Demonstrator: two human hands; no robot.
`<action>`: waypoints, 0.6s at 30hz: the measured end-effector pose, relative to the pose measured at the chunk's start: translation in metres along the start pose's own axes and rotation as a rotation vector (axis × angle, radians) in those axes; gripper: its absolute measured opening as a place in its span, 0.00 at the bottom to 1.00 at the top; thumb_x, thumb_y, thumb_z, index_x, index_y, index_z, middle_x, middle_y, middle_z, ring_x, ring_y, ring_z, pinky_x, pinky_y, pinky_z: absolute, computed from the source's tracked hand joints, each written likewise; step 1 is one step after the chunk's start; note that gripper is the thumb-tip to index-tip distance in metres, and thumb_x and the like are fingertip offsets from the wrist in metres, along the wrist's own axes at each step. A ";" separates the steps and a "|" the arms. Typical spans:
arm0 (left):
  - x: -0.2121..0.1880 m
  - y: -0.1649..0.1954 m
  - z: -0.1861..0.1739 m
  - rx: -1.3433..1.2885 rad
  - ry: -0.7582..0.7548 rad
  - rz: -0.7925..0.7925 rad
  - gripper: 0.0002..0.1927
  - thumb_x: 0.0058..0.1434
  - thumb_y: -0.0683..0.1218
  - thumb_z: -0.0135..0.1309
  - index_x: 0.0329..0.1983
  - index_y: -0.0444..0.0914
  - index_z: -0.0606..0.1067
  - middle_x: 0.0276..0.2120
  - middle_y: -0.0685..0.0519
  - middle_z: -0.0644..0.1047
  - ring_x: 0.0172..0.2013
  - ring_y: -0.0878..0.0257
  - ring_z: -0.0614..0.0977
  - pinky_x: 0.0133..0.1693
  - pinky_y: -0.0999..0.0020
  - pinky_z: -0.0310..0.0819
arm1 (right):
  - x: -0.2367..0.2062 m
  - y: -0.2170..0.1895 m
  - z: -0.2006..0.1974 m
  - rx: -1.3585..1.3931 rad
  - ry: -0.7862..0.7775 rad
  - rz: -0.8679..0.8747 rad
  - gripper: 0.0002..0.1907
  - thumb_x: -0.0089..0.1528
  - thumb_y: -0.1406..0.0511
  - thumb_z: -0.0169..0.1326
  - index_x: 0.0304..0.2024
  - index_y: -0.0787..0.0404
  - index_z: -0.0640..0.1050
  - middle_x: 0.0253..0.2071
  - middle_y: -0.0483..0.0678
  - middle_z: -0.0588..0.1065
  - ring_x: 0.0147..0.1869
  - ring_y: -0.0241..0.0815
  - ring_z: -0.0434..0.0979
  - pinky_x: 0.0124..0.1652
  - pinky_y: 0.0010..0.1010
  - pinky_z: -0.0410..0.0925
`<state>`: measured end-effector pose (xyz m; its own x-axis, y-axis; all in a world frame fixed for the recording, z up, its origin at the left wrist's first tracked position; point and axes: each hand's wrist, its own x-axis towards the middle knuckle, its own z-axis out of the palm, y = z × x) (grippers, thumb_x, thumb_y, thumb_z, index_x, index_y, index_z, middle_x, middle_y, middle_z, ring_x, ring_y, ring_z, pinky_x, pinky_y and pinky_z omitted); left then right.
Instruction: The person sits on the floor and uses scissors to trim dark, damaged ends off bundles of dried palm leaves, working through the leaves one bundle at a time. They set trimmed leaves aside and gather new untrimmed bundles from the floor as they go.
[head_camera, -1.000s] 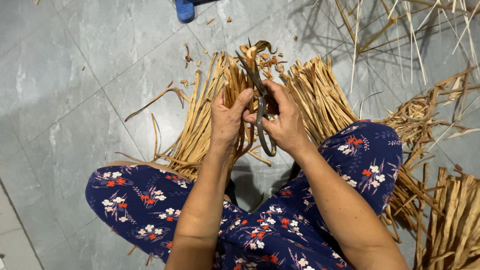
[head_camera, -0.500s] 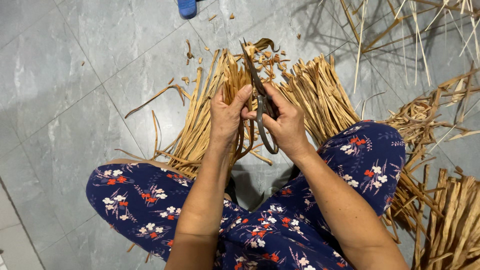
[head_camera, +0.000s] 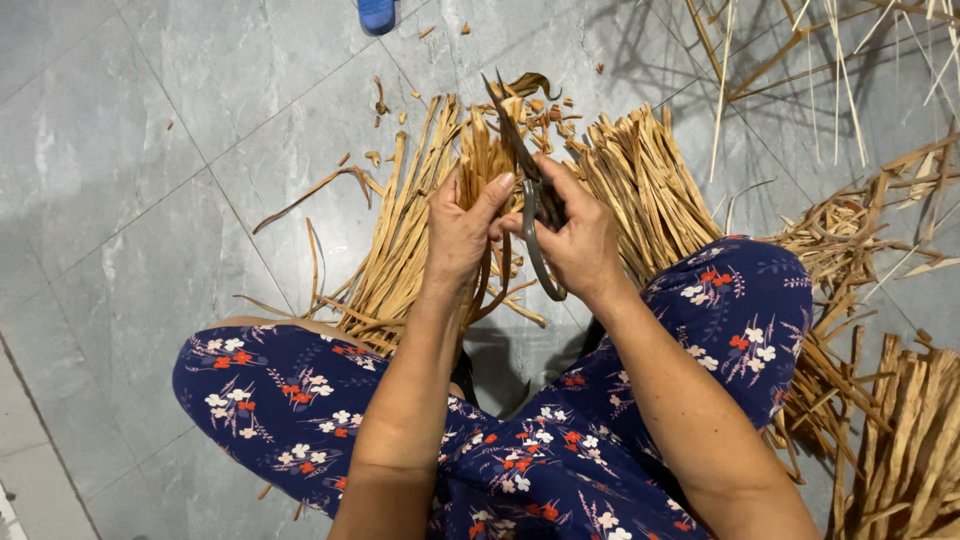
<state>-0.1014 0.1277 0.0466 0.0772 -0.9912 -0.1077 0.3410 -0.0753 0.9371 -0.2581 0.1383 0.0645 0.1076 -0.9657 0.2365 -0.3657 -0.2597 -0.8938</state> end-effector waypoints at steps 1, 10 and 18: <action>0.000 -0.001 0.000 -0.006 -0.009 0.006 0.10 0.64 0.45 0.62 0.44 0.36 0.77 0.27 0.59 0.77 0.20 0.77 0.71 0.21 0.81 0.63 | -0.001 0.002 0.001 0.038 0.004 0.009 0.36 0.57 0.62 0.70 0.64 0.68 0.71 0.45 0.50 0.81 0.44 0.31 0.80 0.44 0.25 0.73; 0.011 -0.007 -0.021 0.031 0.009 -0.042 0.10 0.65 0.45 0.62 0.45 0.36 0.77 0.27 0.58 0.78 0.20 0.75 0.72 0.22 0.79 0.65 | -0.003 0.014 0.009 0.196 0.014 0.189 0.35 0.59 0.60 0.69 0.65 0.64 0.74 0.34 0.44 0.79 0.33 0.27 0.74 0.32 0.22 0.69; 0.044 0.033 -0.069 0.114 0.043 0.268 0.18 0.67 0.51 0.63 0.49 0.32 0.79 0.39 0.50 0.83 0.39 0.64 0.83 0.44 0.66 0.78 | 0.004 0.017 0.009 0.290 -0.006 0.297 0.28 0.63 0.59 0.64 0.64 0.62 0.74 0.27 0.40 0.75 0.26 0.25 0.74 0.23 0.19 0.69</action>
<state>-0.0217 0.0888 0.0499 0.1906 -0.9721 0.1370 0.1954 0.1743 0.9651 -0.2556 0.1296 0.0467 0.0422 -0.9979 -0.0496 -0.1058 0.0449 -0.9934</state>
